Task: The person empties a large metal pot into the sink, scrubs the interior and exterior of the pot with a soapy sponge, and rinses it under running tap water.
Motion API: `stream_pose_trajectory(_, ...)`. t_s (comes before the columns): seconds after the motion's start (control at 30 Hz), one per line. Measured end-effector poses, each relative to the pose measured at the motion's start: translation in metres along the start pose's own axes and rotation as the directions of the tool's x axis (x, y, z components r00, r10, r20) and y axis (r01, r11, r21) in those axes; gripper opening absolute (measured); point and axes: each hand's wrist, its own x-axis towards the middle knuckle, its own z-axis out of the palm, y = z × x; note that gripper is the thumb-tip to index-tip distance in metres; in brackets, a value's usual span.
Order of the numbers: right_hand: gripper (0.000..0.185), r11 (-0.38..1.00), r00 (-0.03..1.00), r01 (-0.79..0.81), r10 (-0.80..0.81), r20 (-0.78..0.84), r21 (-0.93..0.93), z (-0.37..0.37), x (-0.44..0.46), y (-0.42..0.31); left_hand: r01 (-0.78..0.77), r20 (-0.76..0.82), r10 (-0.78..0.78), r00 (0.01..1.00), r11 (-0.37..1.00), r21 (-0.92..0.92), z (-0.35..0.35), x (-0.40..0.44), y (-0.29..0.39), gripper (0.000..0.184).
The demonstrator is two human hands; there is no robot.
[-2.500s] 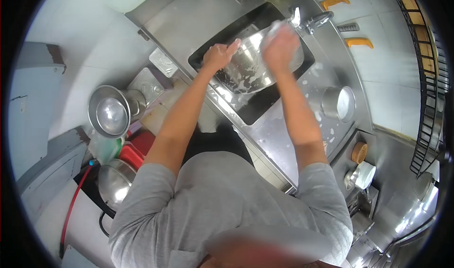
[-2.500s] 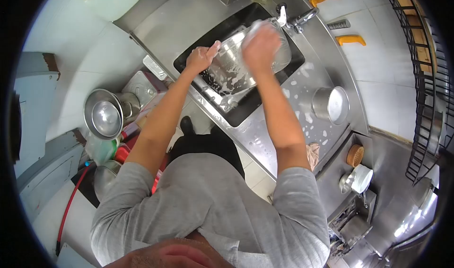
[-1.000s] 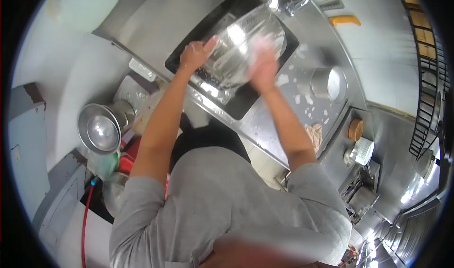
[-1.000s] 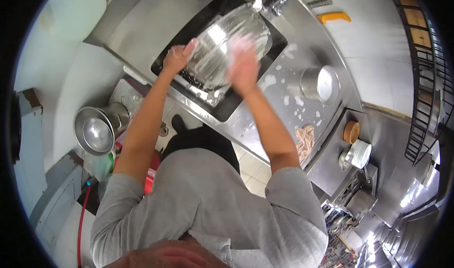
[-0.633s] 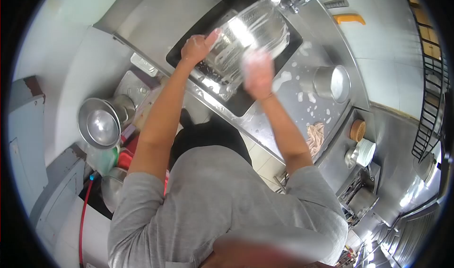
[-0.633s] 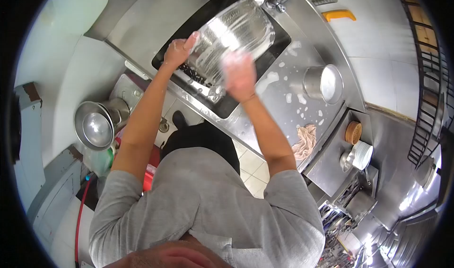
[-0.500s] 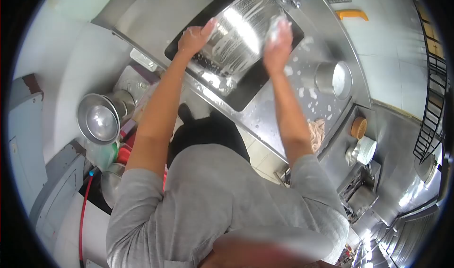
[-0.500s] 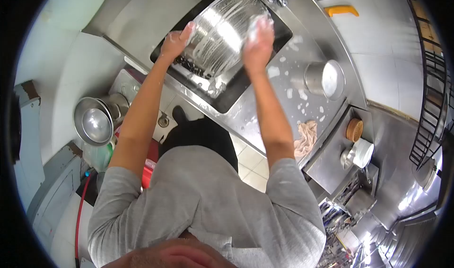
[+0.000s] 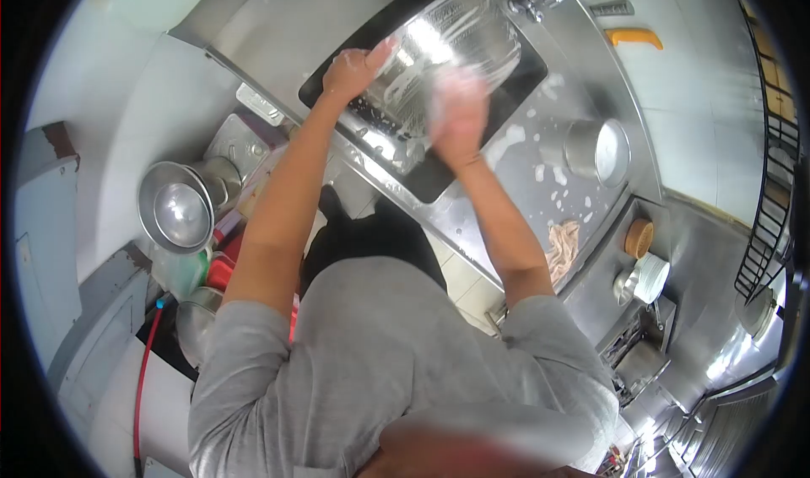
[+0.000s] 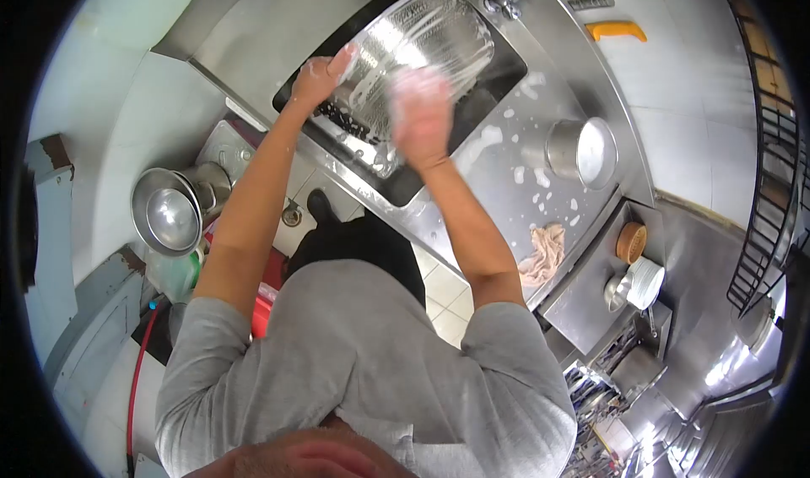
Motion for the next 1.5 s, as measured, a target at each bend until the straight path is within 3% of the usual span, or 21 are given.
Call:
stream_pose_trajectory(0.03, 0.049, 0.971, 0.964, 0.239, -0.235, 0.128, -0.019, -0.001, -0.011, -0.018, 0.065, 0.085, -0.063, 0.994, 0.998, -0.023, -0.006, -0.001, 0.005, 0.094)
stream_pose_trajectory(0.13, 0.051, 0.95, 0.92, 0.297, -0.258, 0.296, -0.095, -0.009, 0.016, 0.006, 0.043, 0.033, -0.044, 0.998, 0.999, 0.026, 0.001, 0.007, -0.001, 0.094)
stream_pose_trajectory(0.2, 0.048, 1.0, 1.0, -0.014, 0.014, 0.005, -0.025, -0.002, 0.042, 0.071, 0.095, 0.026, -0.094, 0.995, 0.995, -0.025, 0.002, -0.005, -0.001, 0.095)
stream_pose_trajectory(0.23, 0.045, 0.67, 0.833, -0.538, 0.517, 0.199, 0.511, -0.005, 0.059, 0.093, 0.115, 0.053, -0.113, 0.992, 0.993, -0.023, -0.001, -0.004, 0.001, 0.094)
stream_pose_trajectory(0.27, 0.045, 0.639, 0.804, -0.565, 0.569, 0.172, 0.523, -0.006, 0.065, 0.093, 0.13, 0.081, -0.128, 0.988, 0.991, -0.021, -0.003, -0.001, 0.004, 0.094)
stream_pose_trajectory(0.33, 0.045, 0.984, 0.982, -0.164, 0.157, -0.102, -0.069, 0.015, 0.031, 0.066, -0.034, 0.026, 0.031, 0.999, 0.994, 0.103, 0.016, 0.024, -0.022, 0.091)
stream_pose_trajectory(0.47, 0.044, 0.99, 0.983, 0.129, -0.135, 0.122, 0.056, -0.003, -0.006, 0.013, -0.047, -0.086, 0.045, 0.995, 0.999, -0.018, 0.015, 0.015, -0.016, 0.076)
stream_pose_trajectory(0.53, 0.042, 0.991, 0.981, -0.082, 0.099, -0.166, 0.103, 0.006, 0.032, 0.064, 0.036, -0.038, -0.038, 0.999, 0.998, -0.048, 0.004, -0.001, 0.0, 0.077)
stream_pose_trajectory(0.6, 0.042, 0.297, 0.51, -0.847, 0.69, 0.514, 0.442, -0.019, 0.091, 0.123, 0.031, -0.062, -0.034, 0.998, 0.998, -0.046, 0.005, -0.001, -0.002, 0.08)
stream_pose_trajectory(0.7, 0.042, 0.65, 0.696, -0.717, 0.659, 0.285, 0.25, -0.007, 0.075, 0.126, 0.127, -0.019, -0.128, 0.992, 0.991, -0.044, 0.001, -0.003, 0.0, 0.093)
stream_pose_trajectory(0.77, 0.047, 0.962, 0.956, -0.235, 0.254, -0.143, 0.142, -0.004, 0.03, 0.065, 0.12, 0.01, -0.119, 0.993, 0.992, -0.051, 0.005, 0.001, -0.003, 0.094)
stream_pose_trajectory(0.87, 0.049, 0.998, 1.0, -0.024, 0.025, -0.009, 0.053, -0.004, 0.004, 0.042, 0.136, 0.091, -0.134, 0.987, 0.99, -0.026, -0.007, -0.004, 0.005, 0.097)
stream_pose_trajectory(0.93, 0.042, 0.938, 0.953, -0.164, 0.23, -0.197, 0.306, 0.012, 0.036, 0.108, 0.154, 0.052, -0.152, 0.987, 0.987, -0.045, -0.001, -0.003, 0.002, 0.097)
stream_pose_trajectory(1.0, 0.033, 0.443, 0.667, -0.715, 0.665, 0.336, 0.541, 0.019, 0.069, 0.178, 0.147, 0.046, -0.145, 0.988, 0.989, -0.029, 0.005, 0.001, -0.004, 0.097)
stream_pose_trajectory(1.07, 0.036, 0.431, 0.55, -0.821, 0.774, 0.315, 0.373, 0.015, 0.07, 0.164, 0.139, 0.09, -0.139, 0.986, 0.99, 0.005, -0.003, -0.003, 0.002, 0.098)
stream_pose_trajectory(1.13, 0.037, 0.852, 0.89, -0.346, 0.43, -0.149, 0.394, 0.01, 0.044, 0.113, 0.178, 0.063, -0.176, 0.982, 0.983, -0.038, 0.005, 0.002, -0.009, 0.098)
stream_pose_trajectory(1.23, 0.042, 0.962, 0.947, -0.186, 0.23, -0.225, 0.2, -0.004, 0.023, 0.069, 0.159, 0.03, -0.158, 0.987, 0.987, -0.008, 0.009, -0.001, -0.008, 0.098)
stream_pose_trajectory(1.33, 0.042, 0.786, 0.853, -0.521, 0.495, 0.166, 0.332, 0.009, 0.064, 0.16, 0.13, -0.004, -0.13, 0.991, 0.991, -0.006, -0.002, 0.001, -0.001, 0.095)
stream_pose_trajectory(1.4, 0.038, 0.385, 0.486, -0.874, 0.687, 0.541, 0.296, 0.024, 0.09, 0.201, 0.113, -0.074, -0.114, 0.991, 0.993, -0.017, 0.004, -0.009, 0.001, 0.089)
stream_pose_trajectory(1.47, 0.041, 0.454, 0.569, -0.82, 0.715, 0.407, 0.348, 0.006, 0.078, 0.16, 0.049, -0.123, -0.05, 0.991, 0.999, -0.016, 0.019, 0.0, -0.023, 0.087)
stream_pose_trajectory(1.5, 0.045, 0.782, 0.825, -0.562, 0.552, 0.122, 0.27, 0.002, 0.058, 0.136, 0.065, -0.089, -0.066, 0.994, 0.998, -0.015, 0.013, 0.001, -0.016, 0.087)
